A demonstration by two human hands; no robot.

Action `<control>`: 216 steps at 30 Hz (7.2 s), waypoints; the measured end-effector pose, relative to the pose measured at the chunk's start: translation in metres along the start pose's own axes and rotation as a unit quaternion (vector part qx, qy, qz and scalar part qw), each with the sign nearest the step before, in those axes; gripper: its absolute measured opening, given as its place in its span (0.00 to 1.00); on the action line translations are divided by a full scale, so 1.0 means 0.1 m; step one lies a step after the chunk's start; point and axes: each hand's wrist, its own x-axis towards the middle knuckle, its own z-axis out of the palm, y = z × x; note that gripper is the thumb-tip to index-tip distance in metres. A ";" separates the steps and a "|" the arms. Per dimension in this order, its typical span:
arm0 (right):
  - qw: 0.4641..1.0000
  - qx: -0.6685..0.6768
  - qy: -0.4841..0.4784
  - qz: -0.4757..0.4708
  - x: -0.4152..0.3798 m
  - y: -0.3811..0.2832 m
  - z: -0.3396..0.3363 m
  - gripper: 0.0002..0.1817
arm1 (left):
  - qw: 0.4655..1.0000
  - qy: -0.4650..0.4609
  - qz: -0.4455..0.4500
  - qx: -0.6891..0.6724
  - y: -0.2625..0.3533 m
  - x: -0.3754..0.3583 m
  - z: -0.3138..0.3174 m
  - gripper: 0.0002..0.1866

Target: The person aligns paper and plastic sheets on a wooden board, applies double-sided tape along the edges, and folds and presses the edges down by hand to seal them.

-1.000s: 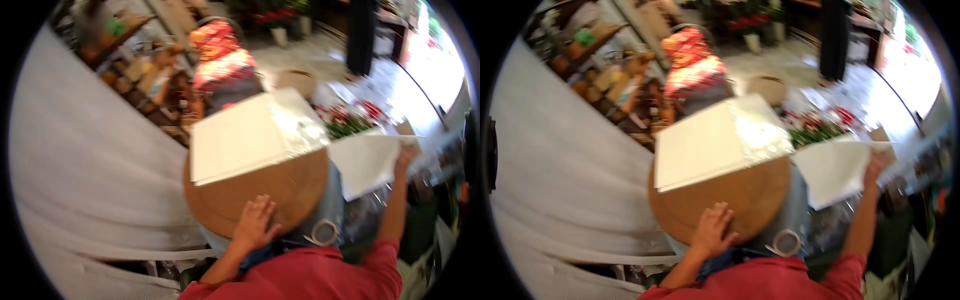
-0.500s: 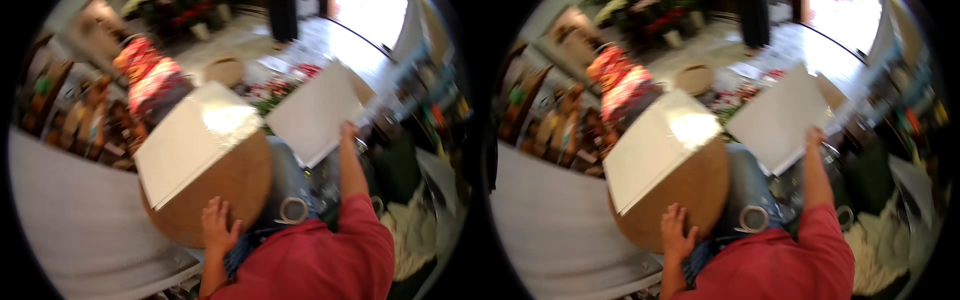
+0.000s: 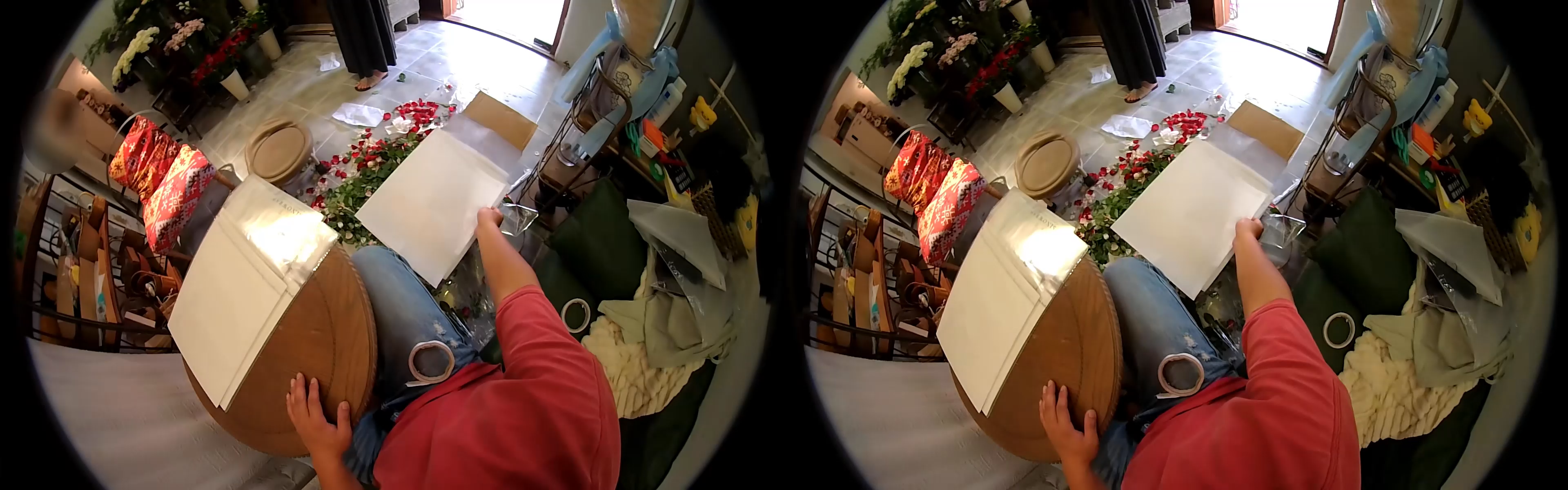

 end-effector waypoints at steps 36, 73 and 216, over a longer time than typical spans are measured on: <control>0.133 -0.123 -0.671 -0.719 -5.93 -1.78 -0.97 0.33 | 0.997 0.056 -0.012 -0.047 0.00 -0.07 -0.11 0.32; 0.160 -0.245 -0.604 -0.741 -5.54 -0.64 0.53 0.11 | 0.987 0.138 0.035 -0.080 -0.13 -0.21 0.03 0.26; 0.235 -0.511 -0.634 -0.531 -4.38 -1.11 -2.55 0.13 | 0.947 0.073 0.115 -0.292 0.61 -0.27 0.19 0.25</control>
